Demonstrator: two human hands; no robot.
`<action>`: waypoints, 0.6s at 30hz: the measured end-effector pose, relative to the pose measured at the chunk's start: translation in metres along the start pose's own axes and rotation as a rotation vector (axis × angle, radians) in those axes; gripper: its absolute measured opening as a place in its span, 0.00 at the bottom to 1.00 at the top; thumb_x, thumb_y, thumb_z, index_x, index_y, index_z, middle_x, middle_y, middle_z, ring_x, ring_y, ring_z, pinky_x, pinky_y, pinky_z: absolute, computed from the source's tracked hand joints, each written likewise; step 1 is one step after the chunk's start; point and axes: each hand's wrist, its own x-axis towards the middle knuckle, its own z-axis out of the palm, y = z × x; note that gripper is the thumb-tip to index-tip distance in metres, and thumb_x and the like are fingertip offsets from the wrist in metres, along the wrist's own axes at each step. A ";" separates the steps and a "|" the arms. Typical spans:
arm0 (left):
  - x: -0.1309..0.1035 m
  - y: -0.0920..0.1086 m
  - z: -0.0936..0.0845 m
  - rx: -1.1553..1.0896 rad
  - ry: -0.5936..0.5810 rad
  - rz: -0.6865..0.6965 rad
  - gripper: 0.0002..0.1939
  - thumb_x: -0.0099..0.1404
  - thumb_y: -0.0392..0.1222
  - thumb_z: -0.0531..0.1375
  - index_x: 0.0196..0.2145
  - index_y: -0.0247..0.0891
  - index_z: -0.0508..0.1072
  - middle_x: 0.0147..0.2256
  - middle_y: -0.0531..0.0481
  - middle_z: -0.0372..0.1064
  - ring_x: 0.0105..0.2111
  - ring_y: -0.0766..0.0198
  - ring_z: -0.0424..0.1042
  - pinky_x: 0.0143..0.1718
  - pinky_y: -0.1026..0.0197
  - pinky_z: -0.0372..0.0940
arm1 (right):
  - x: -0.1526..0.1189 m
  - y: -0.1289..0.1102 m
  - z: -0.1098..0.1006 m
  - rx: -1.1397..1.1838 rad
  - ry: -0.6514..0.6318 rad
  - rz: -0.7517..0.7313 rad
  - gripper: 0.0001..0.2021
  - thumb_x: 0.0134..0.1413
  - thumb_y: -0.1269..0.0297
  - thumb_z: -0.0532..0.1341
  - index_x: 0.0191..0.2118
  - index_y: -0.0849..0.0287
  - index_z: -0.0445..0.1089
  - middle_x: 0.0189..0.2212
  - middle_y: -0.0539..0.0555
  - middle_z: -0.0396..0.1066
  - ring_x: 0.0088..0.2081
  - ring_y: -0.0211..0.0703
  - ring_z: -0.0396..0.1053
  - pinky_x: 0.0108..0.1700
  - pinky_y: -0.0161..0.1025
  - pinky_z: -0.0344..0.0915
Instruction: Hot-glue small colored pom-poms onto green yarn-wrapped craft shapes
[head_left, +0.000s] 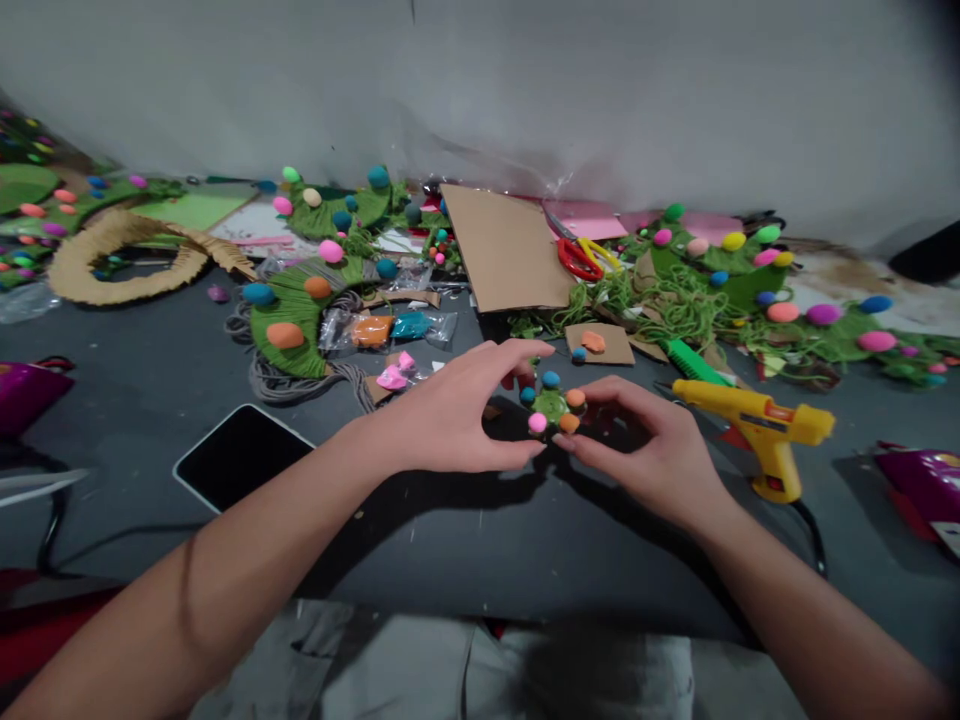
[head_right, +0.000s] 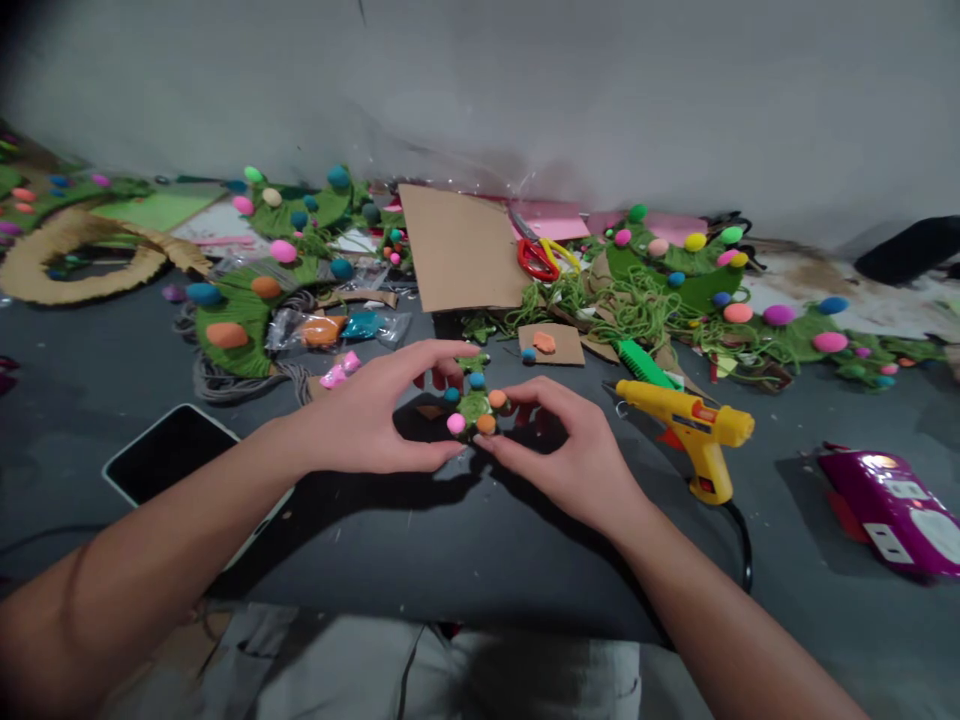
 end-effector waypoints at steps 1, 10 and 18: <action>0.000 0.000 0.000 -0.003 -0.004 0.001 0.40 0.61 0.47 0.68 0.68 0.43 0.59 0.55 0.42 0.72 0.52 0.54 0.73 0.53 0.52 0.70 | 0.000 0.000 0.000 0.012 -0.002 0.004 0.16 0.53 0.55 0.75 0.46 0.52 0.77 0.38 0.51 0.78 0.36 0.45 0.75 0.38 0.42 0.72; 0.001 0.001 -0.001 0.035 -0.016 -0.025 0.40 0.62 0.52 0.70 0.67 0.40 0.63 0.55 0.42 0.73 0.52 0.53 0.74 0.54 0.52 0.70 | -0.002 0.001 -0.002 -0.004 0.052 -0.047 0.13 0.55 0.63 0.73 0.45 0.53 0.76 0.41 0.51 0.79 0.39 0.43 0.75 0.40 0.40 0.70; 0.004 0.002 0.002 -0.103 -0.040 -0.072 0.37 0.63 0.53 0.70 0.66 0.43 0.65 0.57 0.43 0.73 0.48 0.57 0.75 0.49 0.55 0.72 | -0.002 -0.003 -0.001 -0.061 0.075 -0.081 0.14 0.54 0.59 0.74 0.45 0.54 0.78 0.35 0.50 0.77 0.32 0.40 0.71 0.34 0.39 0.68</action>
